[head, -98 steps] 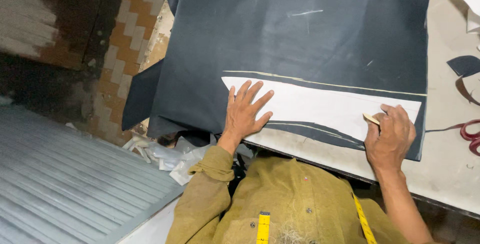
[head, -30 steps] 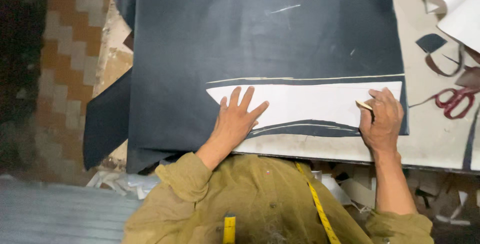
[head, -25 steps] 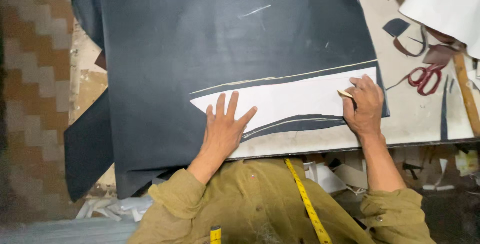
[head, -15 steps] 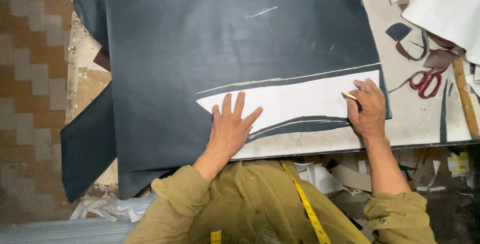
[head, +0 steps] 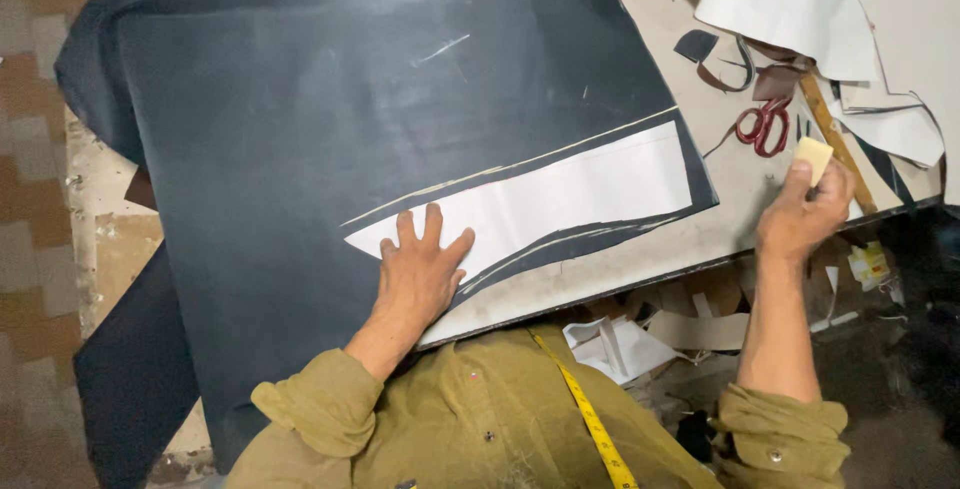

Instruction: The person places a white paper pattern on a large black fabric sheet, traces the outline with chalk, and then cuts the fabric along the marked lines using scissors. The cut piece is separated and set aside.

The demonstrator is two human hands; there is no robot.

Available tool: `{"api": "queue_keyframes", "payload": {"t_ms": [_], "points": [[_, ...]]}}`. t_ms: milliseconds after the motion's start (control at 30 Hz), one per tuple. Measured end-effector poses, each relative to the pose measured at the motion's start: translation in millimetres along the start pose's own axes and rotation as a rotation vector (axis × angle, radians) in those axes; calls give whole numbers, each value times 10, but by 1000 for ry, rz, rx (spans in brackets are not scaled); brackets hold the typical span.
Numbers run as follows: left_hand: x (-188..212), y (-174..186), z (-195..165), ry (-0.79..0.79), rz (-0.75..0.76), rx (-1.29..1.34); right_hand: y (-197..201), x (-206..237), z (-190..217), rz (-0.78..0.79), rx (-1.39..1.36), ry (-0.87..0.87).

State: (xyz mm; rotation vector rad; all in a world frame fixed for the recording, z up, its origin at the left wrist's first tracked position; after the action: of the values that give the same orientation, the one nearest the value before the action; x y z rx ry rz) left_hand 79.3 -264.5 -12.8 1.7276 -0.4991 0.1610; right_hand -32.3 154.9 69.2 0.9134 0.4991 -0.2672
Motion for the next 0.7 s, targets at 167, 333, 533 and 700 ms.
{"api": "queue_keyframes", "payload": {"t_ms": [167, 333, 533, 700], "points": [[0, 19, -7, -8, 11, -16, -233, 442, -81, 62, -262, -308], [-1, 6, -5, -14, 26, -1, -679, 844, 252, 295, -364, -414], [-109, -155, 266, -80, 106, 78, -1495, 1393, 1378, 722, -568, -156], [-397, -259, 471, -75, 204, 77, -1736, 1678, 1995, 926, -453, 161]]}}
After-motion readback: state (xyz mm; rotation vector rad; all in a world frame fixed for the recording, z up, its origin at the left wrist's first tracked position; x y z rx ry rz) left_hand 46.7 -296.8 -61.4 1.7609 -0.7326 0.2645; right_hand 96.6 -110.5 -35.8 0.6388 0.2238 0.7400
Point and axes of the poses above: each hand's wrist, its own x-axis away from the middle knuckle, its own y-axis out of the back of the hand, z = x × y, the point moved 8 cm from there along -x, towards the middle knuckle, and after that the axes turned 14 degrees about z, right-handed, at the moved point
